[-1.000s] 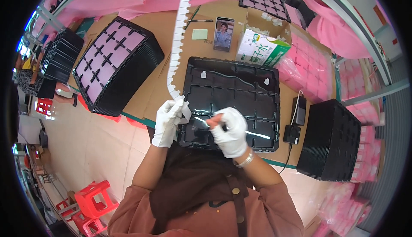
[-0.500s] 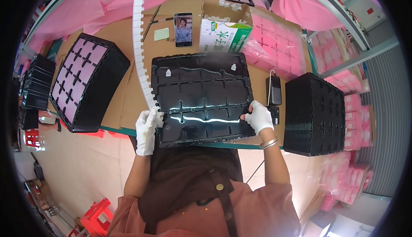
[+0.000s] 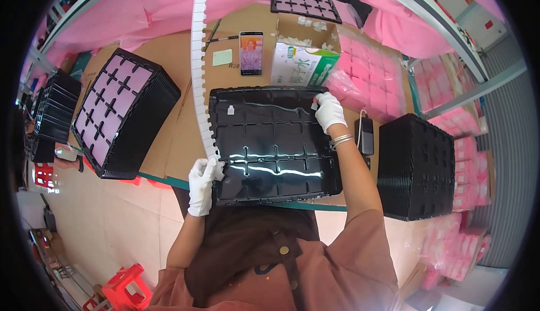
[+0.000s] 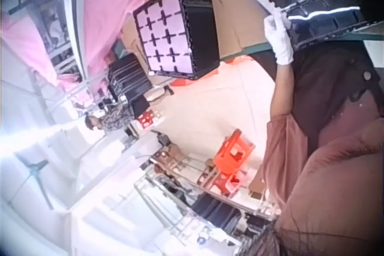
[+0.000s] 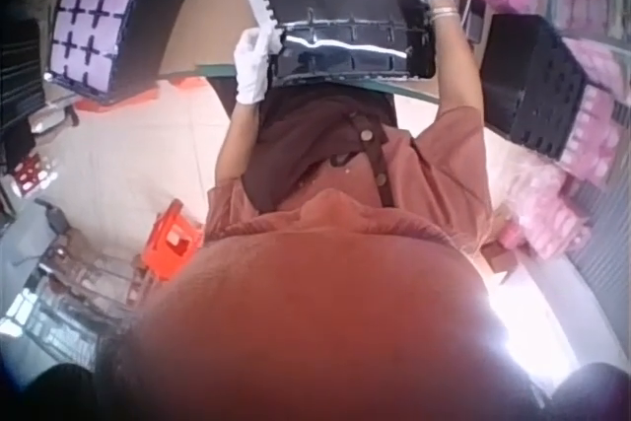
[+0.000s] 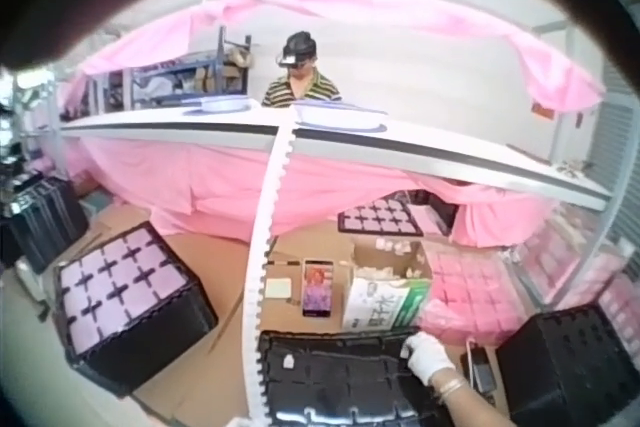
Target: The person places pink foam squares into a black plastic grid tray by hand, then manages a long white material strip.
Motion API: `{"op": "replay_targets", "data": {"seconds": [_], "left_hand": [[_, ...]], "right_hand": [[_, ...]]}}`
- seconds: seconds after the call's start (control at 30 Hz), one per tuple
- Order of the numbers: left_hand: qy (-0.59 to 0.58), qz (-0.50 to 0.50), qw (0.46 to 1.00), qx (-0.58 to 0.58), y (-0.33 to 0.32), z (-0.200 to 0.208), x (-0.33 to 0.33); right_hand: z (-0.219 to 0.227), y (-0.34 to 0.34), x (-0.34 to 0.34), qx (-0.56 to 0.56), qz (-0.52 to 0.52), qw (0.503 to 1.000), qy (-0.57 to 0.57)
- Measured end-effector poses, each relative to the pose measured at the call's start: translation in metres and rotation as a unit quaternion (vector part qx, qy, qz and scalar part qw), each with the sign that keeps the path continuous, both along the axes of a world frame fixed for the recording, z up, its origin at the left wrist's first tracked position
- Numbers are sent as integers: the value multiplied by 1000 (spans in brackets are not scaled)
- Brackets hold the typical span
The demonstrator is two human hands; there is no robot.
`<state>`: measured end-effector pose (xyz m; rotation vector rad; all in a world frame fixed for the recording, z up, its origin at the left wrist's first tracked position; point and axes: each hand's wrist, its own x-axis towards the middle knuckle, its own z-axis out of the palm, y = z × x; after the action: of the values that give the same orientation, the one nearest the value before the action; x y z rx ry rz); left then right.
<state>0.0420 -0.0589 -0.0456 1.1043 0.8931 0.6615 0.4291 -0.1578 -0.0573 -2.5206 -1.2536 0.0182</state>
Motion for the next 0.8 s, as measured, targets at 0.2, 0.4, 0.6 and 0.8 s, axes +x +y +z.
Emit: {"op": "replay_targets", "data": {"seconds": [0.2, 0.4, 0.6, 0.8], "left_hand": [[-10, 13, 1000, -12, 0, -1, -1], [10, 4, 1000, -12, 3, 0, -1], [-3, 19, 1000, -10, 0, -2, 1], [-1, 20, 1000, -6, -1, -6, 1]], "right_hand": [[14, 7, 2, 26, -63, 990, 127], [22, 9, -1, -51, -61, 989, 126], [16, 14, -8, -33, -53, 997, 53], [-9, 3, -3, 90, -59, 993, 56]]}}
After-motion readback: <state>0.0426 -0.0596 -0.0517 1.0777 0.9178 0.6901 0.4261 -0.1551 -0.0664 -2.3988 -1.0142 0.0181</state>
